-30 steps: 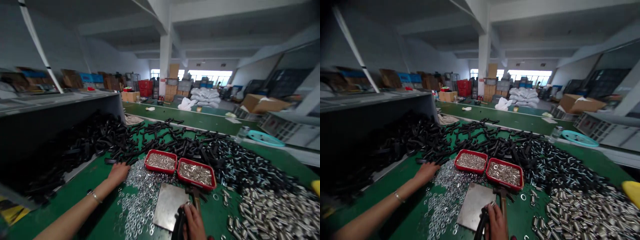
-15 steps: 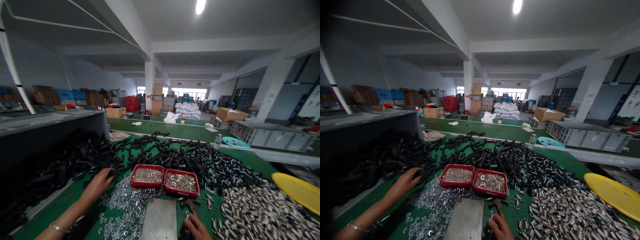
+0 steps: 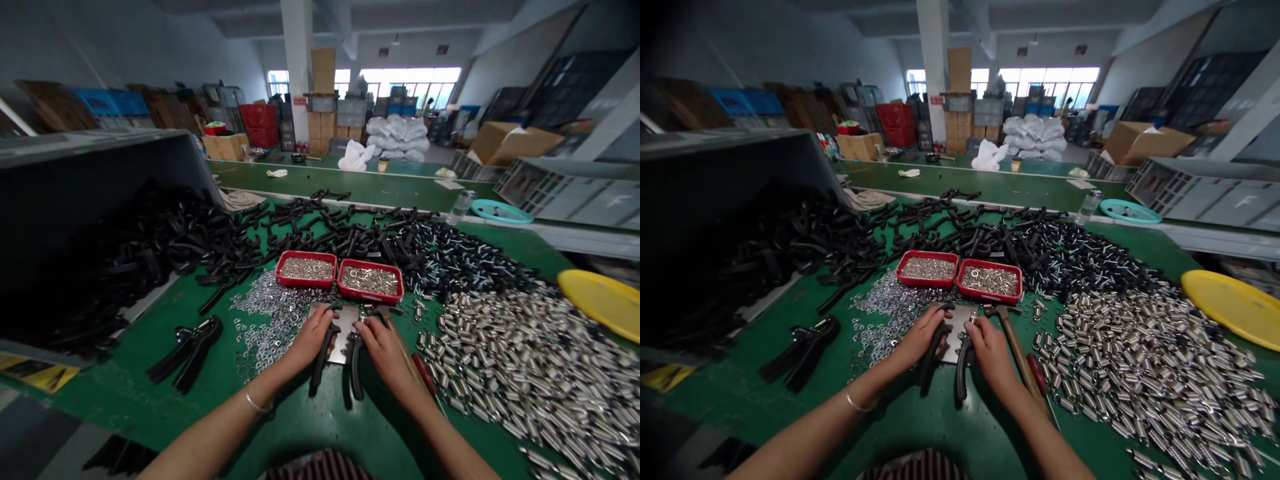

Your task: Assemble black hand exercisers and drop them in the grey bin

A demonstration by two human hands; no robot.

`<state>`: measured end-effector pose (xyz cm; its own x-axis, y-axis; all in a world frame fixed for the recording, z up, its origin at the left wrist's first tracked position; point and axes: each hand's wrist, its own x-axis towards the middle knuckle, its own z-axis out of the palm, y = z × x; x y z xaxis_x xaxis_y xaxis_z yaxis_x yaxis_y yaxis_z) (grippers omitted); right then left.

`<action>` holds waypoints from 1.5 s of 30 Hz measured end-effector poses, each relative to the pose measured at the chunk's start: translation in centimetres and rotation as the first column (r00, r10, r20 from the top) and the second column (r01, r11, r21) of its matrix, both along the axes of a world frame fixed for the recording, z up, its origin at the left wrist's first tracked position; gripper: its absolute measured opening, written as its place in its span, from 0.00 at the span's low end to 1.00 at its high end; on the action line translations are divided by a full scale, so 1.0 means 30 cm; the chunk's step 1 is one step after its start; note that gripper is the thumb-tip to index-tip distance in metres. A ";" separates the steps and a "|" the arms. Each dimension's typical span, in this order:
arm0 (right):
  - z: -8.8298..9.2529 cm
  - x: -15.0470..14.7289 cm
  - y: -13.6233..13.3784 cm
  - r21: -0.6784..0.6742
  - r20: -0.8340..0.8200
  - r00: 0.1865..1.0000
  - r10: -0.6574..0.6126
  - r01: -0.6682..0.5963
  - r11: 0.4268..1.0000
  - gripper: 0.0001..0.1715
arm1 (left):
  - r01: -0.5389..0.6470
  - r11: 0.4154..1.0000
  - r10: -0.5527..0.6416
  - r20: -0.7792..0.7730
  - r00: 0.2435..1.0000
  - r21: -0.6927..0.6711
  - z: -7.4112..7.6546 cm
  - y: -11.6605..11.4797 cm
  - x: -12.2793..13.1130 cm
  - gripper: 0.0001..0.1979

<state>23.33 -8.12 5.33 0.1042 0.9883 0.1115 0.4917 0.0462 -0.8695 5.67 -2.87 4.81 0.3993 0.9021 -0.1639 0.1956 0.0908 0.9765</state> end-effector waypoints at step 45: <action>0.035 0.294 0.358 0.106 0.717 0.696 0.035 -0.159 0.982 0.12 | 0.638 0.448 0.168 -0.760 0.628 0.626 0.115 0.376 0.059 0.14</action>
